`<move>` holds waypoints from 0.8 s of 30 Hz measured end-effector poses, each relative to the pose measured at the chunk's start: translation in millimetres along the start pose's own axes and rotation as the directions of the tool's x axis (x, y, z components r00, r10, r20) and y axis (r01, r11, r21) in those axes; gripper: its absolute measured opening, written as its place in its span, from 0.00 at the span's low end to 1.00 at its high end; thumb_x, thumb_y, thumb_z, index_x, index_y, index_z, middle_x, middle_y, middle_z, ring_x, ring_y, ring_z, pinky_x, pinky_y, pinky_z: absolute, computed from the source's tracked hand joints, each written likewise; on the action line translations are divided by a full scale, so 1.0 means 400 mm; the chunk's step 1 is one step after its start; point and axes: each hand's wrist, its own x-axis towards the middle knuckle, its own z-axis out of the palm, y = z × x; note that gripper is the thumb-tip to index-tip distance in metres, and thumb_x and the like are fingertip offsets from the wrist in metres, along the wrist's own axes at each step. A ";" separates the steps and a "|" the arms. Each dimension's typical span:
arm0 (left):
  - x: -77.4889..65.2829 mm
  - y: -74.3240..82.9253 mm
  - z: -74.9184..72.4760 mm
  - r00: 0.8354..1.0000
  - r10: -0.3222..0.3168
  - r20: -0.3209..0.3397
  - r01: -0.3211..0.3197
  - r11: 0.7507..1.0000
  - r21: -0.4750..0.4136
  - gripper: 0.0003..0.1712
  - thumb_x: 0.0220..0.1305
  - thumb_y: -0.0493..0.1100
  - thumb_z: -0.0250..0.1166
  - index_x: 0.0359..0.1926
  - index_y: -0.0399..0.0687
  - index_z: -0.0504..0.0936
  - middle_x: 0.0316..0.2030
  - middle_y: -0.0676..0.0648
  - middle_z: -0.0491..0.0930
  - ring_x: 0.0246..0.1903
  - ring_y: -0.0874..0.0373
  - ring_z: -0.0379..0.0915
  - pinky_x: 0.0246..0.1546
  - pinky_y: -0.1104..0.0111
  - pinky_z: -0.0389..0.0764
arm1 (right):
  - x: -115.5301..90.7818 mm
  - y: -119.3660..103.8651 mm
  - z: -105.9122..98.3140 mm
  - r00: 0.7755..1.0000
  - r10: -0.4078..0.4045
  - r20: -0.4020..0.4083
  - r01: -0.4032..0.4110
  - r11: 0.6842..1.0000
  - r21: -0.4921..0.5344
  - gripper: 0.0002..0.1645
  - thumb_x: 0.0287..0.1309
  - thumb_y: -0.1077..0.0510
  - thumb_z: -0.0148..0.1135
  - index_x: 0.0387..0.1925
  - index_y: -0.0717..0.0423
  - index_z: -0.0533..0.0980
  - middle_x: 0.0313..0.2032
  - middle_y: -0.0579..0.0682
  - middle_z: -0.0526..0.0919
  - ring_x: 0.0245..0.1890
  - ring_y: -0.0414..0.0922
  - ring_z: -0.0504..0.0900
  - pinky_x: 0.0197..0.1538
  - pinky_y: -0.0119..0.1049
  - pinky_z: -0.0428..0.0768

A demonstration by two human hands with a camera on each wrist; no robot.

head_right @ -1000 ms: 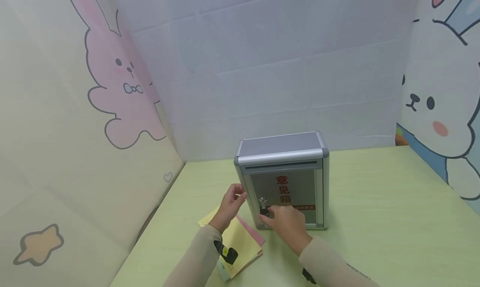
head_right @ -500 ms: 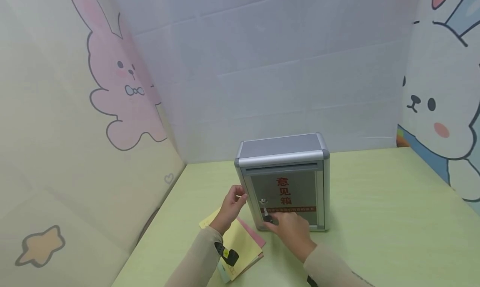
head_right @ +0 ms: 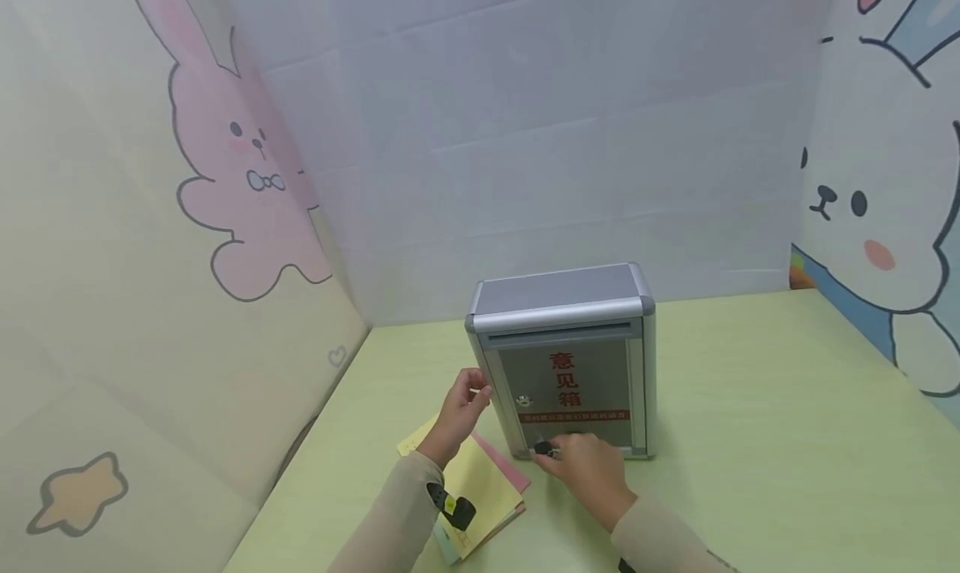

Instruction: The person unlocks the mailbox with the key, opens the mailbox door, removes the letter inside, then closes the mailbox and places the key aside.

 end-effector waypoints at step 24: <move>0.002 -0.003 -0.001 1.000 0.008 0.011 -0.008 1.000 0.005 0.09 0.73 0.39 0.53 0.49 0.40 0.66 0.46 0.44 0.70 0.43 0.53 0.67 0.40 0.64 0.72 | -0.027 0.032 0.052 0.997 0.052 0.065 -0.051 0.999 -0.020 0.15 0.51 0.46 0.70 0.33 0.53 0.84 0.14 0.43 0.73 0.13 0.37 0.63 0.15 0.29 0.62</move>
